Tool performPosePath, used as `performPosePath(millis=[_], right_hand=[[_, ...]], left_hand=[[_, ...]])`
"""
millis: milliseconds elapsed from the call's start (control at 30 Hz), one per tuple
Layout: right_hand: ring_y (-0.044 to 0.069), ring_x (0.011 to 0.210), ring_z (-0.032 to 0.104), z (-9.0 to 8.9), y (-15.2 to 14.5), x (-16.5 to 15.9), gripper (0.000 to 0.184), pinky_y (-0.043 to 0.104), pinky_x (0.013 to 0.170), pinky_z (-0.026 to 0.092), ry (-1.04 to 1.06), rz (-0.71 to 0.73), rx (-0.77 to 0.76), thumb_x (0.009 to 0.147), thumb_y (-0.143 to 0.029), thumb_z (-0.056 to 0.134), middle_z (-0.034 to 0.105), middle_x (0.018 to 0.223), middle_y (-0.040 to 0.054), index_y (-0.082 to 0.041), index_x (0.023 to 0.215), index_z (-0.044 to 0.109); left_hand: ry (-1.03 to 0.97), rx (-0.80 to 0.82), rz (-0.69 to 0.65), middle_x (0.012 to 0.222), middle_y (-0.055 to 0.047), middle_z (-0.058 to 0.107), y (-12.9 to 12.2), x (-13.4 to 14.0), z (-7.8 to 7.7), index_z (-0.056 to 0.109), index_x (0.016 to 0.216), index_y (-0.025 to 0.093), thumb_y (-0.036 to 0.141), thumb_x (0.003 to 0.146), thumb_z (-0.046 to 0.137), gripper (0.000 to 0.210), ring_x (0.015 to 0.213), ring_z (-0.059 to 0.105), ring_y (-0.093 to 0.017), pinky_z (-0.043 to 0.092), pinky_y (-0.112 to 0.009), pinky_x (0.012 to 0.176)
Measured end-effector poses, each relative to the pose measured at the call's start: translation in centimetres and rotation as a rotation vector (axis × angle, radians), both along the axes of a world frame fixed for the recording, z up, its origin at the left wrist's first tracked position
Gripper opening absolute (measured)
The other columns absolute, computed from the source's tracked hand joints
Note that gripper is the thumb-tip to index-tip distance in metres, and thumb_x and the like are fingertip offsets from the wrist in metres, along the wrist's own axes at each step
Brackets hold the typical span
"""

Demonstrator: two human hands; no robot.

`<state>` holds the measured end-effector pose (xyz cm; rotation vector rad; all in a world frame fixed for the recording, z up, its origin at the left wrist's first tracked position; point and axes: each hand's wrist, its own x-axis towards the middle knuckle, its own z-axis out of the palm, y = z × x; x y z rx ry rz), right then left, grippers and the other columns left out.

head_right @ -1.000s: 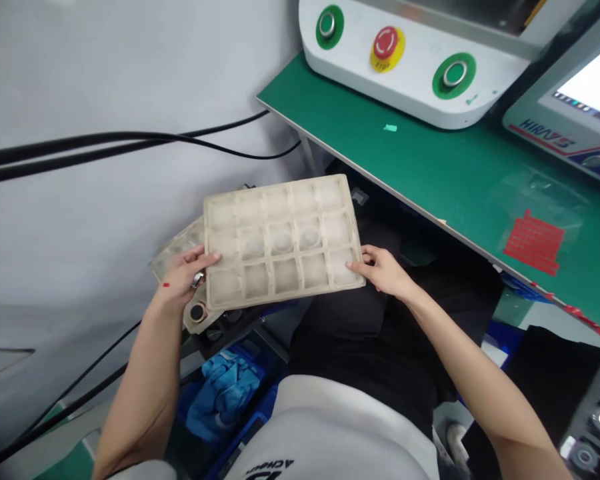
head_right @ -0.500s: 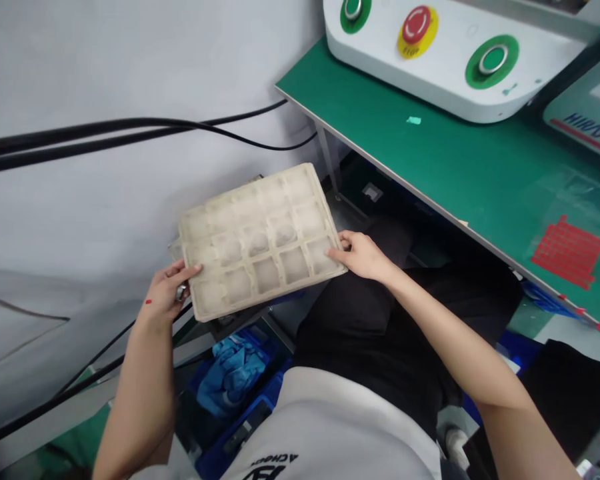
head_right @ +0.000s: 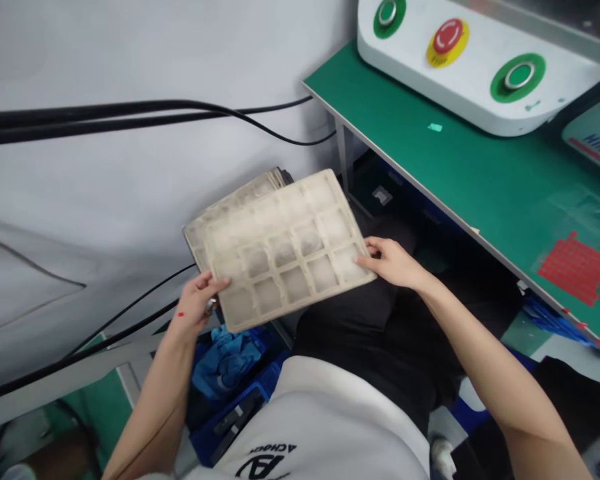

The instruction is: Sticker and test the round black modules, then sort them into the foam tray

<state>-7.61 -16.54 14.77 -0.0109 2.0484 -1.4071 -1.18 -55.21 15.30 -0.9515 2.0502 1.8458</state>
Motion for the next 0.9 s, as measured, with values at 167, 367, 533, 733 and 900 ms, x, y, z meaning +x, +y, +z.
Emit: performPosePath(millis=[167,367,533,733,900], right_hand=[[0.007,0.049,0.046,-0.4,5.3,3.4,0.051,0.019,0.035,0.036,-0.103,0.005,0.043,0.073,-0.052,0.075,0.066,0.088,0.0039,-0.017,0.108,0.062],[0.007,0.052,0.044,-2.3,8.6,6.2,0.062,0.016,0.036,0.035,-0.288,0.000,-0.015,0.070,-0.044,0.081,0.059,0.082,-0.0013,-0.022,0.122,0.055],[0.007,0.052,0.043,-3.5,10.3,6.7,0.064,0.017,0.035,0.033,-0.376,0.053,0.011,0.067,-0.043,0.082,0.061,0.086,0.0027,-0.023,0.124,0.061],[0.012,0.053,0.045,-3.5,11.8,7.2,0.054,0.023,0.037,0.037,-0.375,-0.029,0.043,0.072,-0.035,0.076,0.061,0.087,0.0041,-0.039,0.124,0.062],[0.015,0.054,0.046,-4.1,11.9,7.4,0.055,0.026,0.037,0.038,-0.373,-0.043,0.060,0.069,-0.030,0.075,0.060,0.084,0.0052,-0.039,0.122,0.065]], left_hand=[[0.023,0.096,-0.037,0.092,-0.009,0.077,4.1,3.5,-2.2,0.070,0.100,0.015,0.038,0.049,0.091,0.060,0.083,0.072,-0.026,0.057,-0.031,0.073],[0.018,0.164,-0.098,0.102,-0.013,0.076,6.8,6.4,-5.0,0.069,0.098,0.015,0.038,0.051,0.090,0.056,0.100,0.070,-0.031,0.056,-0.039,0.087],[0.032,0.217,-0.205,0.110,-0.015,0.074,7.6,5.4,-6.5,0.069,0.105,0.014,0.039,0.054,0.089,0.060,0.105,0.069,-0.033,0.057,-0.037,0.082],[0.009,0.224,-0.328,0.102,-0.013,0.076,9.2,3.7,-7.5,0.072,0.105,0.014,0.041,0.057,0.086,0.057,0.097,0.071,-0.031,0.056,-0.033,0.071],[-0.052,0.009,-0.289,0.082,-0.009,0.076,5.1,2.4,-5.3,0.076,0.079,0.017,0.033,0.049,0.087,0.037,0.073,0.068,-0.024,0.049,-0.027,0.057]])
